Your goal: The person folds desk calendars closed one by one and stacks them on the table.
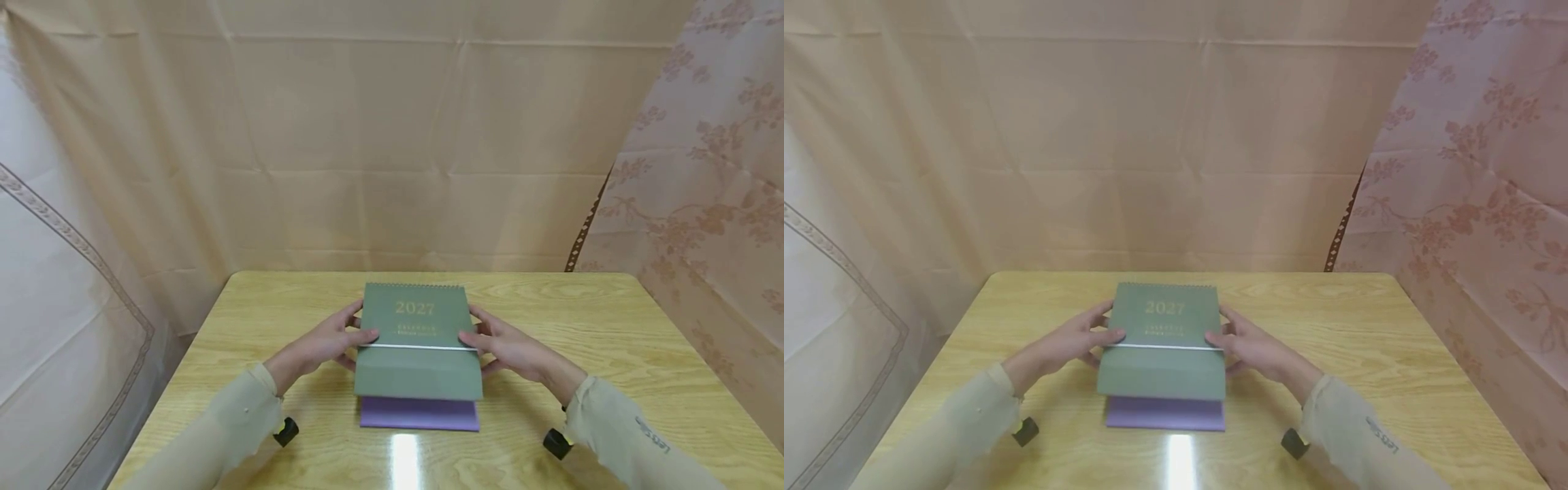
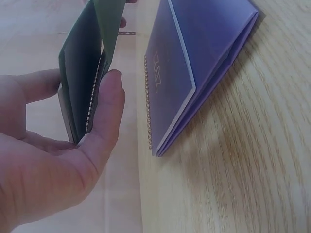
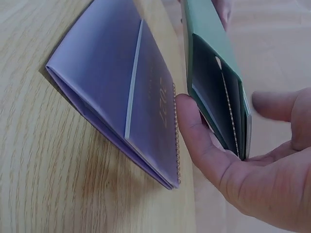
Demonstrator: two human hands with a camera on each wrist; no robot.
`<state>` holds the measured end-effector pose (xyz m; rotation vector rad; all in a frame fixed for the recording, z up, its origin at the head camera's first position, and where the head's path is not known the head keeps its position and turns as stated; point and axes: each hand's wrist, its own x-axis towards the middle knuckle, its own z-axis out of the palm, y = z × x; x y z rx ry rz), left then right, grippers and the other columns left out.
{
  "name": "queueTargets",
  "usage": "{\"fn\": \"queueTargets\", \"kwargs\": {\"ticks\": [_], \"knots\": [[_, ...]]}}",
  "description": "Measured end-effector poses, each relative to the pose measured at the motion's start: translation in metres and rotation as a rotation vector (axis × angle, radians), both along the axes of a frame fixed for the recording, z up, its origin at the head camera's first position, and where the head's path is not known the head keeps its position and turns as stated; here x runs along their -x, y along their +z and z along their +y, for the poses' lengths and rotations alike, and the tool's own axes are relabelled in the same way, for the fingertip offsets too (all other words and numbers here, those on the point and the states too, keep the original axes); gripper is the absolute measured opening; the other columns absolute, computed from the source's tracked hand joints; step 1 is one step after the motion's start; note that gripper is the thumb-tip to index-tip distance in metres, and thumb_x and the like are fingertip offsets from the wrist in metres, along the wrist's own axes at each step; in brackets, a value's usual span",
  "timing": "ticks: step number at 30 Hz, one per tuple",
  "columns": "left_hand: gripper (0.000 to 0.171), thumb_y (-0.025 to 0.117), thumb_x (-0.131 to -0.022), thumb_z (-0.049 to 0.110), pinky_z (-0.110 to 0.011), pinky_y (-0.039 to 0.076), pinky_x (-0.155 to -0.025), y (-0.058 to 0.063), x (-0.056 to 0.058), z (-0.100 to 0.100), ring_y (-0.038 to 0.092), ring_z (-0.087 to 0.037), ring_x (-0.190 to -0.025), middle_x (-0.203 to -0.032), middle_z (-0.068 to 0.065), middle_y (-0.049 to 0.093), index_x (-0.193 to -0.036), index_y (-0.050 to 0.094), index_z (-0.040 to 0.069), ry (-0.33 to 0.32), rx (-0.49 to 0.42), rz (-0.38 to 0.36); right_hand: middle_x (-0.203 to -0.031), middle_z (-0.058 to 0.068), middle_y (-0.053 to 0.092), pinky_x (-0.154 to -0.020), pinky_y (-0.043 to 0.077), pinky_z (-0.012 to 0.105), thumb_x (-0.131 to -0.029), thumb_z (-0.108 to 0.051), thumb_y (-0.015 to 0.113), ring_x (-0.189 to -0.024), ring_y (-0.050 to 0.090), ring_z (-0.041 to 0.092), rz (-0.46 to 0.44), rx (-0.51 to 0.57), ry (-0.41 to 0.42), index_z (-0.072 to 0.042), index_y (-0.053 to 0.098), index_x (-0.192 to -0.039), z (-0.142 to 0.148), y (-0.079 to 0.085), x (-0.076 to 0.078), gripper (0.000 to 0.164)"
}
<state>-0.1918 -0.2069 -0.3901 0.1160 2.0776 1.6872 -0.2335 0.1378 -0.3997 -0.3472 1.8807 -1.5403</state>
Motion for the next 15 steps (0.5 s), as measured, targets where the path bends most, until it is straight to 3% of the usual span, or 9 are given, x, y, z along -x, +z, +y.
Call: {"fn": "queueTargets", "kwargs": {"ticks": [10, 15], "knots": [[0.070, 0.069, -0.098, 0.026, -0.045, 0.061, -0.066, -0.006, -0.001, 0.005, 0.065, -0.029, -0.095, -0.123, -0.020, 0.050, -0.157, 0.032, 0.018, 0.032, 0.056, -0.009, -0.140, 0.027, 0.041, -0.076, 0.059, 0.050, -0.105, -0.017, 0.056, -0.105, 0.064, 0.031, 0.001, 0.009, 0.025, -0.017, 0.010, -0.164, 0.003, -0.001, 0.002, 0.075], [0.073, 0.071, -0.097, 0.021, -0.046, 0.061, -0.066, -0.012, -0.001, 0.008, 0.065, -0.030, -0.092, -0.121, -0.022, 0.049, -0.158, 0.030, 0.017, 0.026, 0.064, 0.007, -0.140, 0.025, 0.041, -0.075, 0.060, 0.049, -0.104, -0.016, 0.059, -0.104, 0.064, 0.030, 0.005, -0.001, 0.019, -0.012, 0.015, -0.163, 0.004, -0.002, 0.003, 0.073]]}}
